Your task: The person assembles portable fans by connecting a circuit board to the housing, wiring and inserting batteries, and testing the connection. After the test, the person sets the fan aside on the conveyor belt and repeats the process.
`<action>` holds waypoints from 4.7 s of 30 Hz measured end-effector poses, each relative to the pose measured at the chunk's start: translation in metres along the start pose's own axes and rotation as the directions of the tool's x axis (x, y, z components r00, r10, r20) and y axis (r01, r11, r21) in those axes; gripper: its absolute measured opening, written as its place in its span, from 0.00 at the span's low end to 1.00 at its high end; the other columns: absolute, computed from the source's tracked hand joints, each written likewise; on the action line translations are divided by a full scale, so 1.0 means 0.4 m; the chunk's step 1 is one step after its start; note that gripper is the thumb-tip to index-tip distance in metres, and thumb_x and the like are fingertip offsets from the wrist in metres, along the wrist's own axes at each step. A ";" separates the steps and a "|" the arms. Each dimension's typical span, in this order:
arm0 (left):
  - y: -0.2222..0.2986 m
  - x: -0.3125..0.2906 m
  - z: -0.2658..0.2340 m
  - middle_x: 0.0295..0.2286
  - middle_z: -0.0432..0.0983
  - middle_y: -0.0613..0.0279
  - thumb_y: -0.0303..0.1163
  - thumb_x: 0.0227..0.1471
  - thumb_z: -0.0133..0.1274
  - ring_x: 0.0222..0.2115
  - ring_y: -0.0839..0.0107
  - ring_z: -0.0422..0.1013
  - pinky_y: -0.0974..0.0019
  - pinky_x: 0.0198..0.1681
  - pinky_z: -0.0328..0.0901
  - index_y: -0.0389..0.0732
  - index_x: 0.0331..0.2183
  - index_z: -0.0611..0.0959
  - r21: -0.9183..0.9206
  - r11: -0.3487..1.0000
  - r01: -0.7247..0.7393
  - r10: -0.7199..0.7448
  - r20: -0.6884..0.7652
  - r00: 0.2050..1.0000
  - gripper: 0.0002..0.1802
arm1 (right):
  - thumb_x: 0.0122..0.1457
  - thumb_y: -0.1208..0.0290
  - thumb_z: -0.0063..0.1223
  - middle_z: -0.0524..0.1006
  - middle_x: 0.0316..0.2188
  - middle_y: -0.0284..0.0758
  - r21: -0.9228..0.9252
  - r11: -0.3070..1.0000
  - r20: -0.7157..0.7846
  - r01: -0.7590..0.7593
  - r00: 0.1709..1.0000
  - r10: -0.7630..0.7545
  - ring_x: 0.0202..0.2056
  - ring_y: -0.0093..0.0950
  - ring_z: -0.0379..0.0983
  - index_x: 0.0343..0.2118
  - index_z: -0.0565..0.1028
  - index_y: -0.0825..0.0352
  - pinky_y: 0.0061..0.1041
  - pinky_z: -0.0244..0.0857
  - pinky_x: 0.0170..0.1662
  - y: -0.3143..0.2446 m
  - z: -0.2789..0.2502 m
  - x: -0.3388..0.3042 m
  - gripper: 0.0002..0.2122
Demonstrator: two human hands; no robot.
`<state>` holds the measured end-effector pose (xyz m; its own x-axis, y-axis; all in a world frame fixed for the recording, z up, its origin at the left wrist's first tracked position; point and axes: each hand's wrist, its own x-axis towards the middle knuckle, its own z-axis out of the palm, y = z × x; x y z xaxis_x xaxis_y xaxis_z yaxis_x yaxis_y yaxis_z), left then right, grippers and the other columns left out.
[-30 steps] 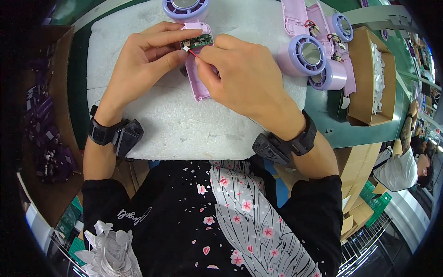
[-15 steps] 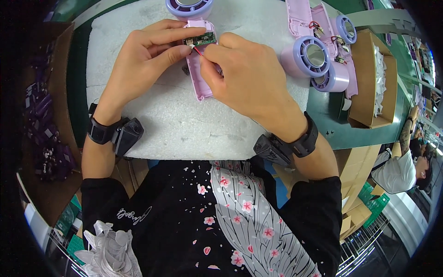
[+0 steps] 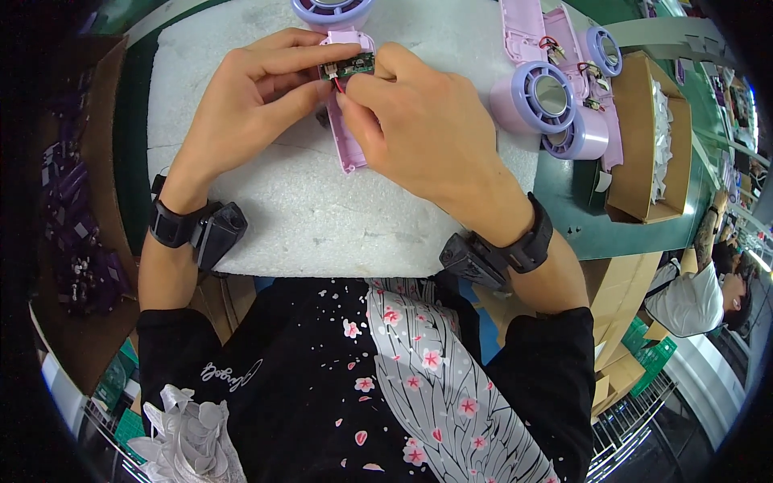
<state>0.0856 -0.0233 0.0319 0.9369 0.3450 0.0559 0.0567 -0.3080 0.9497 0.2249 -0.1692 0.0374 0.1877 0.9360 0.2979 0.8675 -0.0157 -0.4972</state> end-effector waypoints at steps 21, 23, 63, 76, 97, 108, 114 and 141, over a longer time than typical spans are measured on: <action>-0.007 -0.021 0.017 0.31 0.81 0.60 0.21 0.44 0.53 0.26 0.80 0.72 0.76 0.30 0.67 0.39 0.43 0.84 0.173 0.982 -0.075 0.081 -0.031 0.996 0.21 | 0.46 0.74 0.65 0.78 0.35 0.33 0.123 0.992 -0.130 0.022 0.991 -0.006 0.25 0.24 0.72 0.37 0.77 0.66 0.21 0.66 0.29 0.011 0.002 0.002 0.14; -0.018 -0.019 0.022 0.30 0.81 0.59 0.21 0.44 0.53 0.25 0.80 0.72 0.76 0.30 0.67 0.39 0.43 0.84 0.169 0.983 -0.075 0.083 -0.042 0.996 0.21 | 0.46 0.75 0.65 0.79 0.37 0.31 0.119 0.993 -0.129 0.024 0.992 -0.009 0.22 0.19 0.71 0.38 0.78 0.66 0.17 0.65 0.27 0.022 0.011 0.000 0.14; 0.111 0.031 -0.093 0.40 0.73 0.61 0.17 0.44 0.51 0.33 0.77 0.72 0.75 0.38 0.68 0.37 0.42 0.83 -0.157 0.981 0.117 -0.140 -0.147 0.979 0.20 | 0.57 0.76 0.53 0.75 0.29 0.39 0.296 0.857 0.157 -0.421 0.907 0.391 0.29 0.31 0.75 0.50 0.69 0.67 0.26 0.68 0.31 -0.032 -0.167 0.073 0.17; 0.113 0.026 -0.099 0.42 0.73 0.61 0.15 0.46 0.51 0.36 0.78 0.70 0.75 0.38 0.69 0.33 0.42 0.81 -0.104 0.984 0.143 -0.157 -0.137 0.978 0.18 | 0.50 0.75 0.59 0.79 0.37 0.43 -0.152 0.985 0.052 0.076 0.996 -0.069 0.33 0.37 0.74 0.25 0.77 0.72 0.33 0.69 0.35 -0.062 -0.184 0.046 0.05; 0.107 0.025 -0.068 0.40 0.74 0.62 0.16 0.47 0.52 0.35 0.77 0.71 0.74 0.40 0.69 0.34 0.42 0.81 -0.053 0.993 0.107 -0.114 -0.139 0.984 0.17 | 0.49 0.76 0.57 0.80 0.35 0.43 -0.227 0.966 0.168 0.126 0.982 -0.088 0.30 0.39 0.75 0.26 0.77 0.73 0.34 0.70 0.35 -0.036 -0.194 0.032 0.05; 0.097 0.049 -0.052 0.36 0.76 0.60 0.21 0.44 0.53 0.29 0.75 0.73 0.72 0.37 0.69 0.40 0.41 0.84 -0.004 0.998 0.060 -0.059 -0.220 0.974 0.18 | 0.48 0.77 0.56 0.78 0.35 0.45 -0.347 0.930 0.208 0.124 0.977 -0.053 0.32 0.40 0.75 0.23 0.75 0.72 0.35 0.69 0.37 -0.026 -0.170 0.043 0.04; 0.075 0.019 -0.063 0.35 0.76 0.60 0.21 0.44 0.53 0.29 0.74 0.73 0.71 0.37 0.69 0.41 0.40 0.84 -0.036 0.998 0.058 -0.064 -0.221 0.973 0.18 | 0.47 0.78 0.55 0.77 0.28 0.44 -0.350 0.936 0.132 0.029 0.991 0.019 0.31 0.40 0.75 0.26 0.75 0.74 0.36 0.69 0.35 -0.070 -0.150 0.034 0.05; 0.022 0.008 -0.091 0.36 0.78 0.59 0.21 0.42 0.55 0.28 0.73 0.72 0.71 0.34 0.69 0.42 0.39 0.85 -0.042 0.999 -0.016 0.005 -0.266 0.964 0.19 | 0.51 0.62 0.57 0.79 0.36 0.48 -0.688 0.708 0.219 -0.158 0.885 0.411 0.37 0.44 0.76 0.38 0.76 0.72 0.37 0.70 0.40 0.394 -0.463 0.408 0.17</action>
<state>0.0763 0.0074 0.0518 0.8117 0.5670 0.1402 0.0269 -0.2761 0.9608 0.4776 -0.0840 0.1587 0.4218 0.8987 -0.1198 0.9014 -0.4015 0.1618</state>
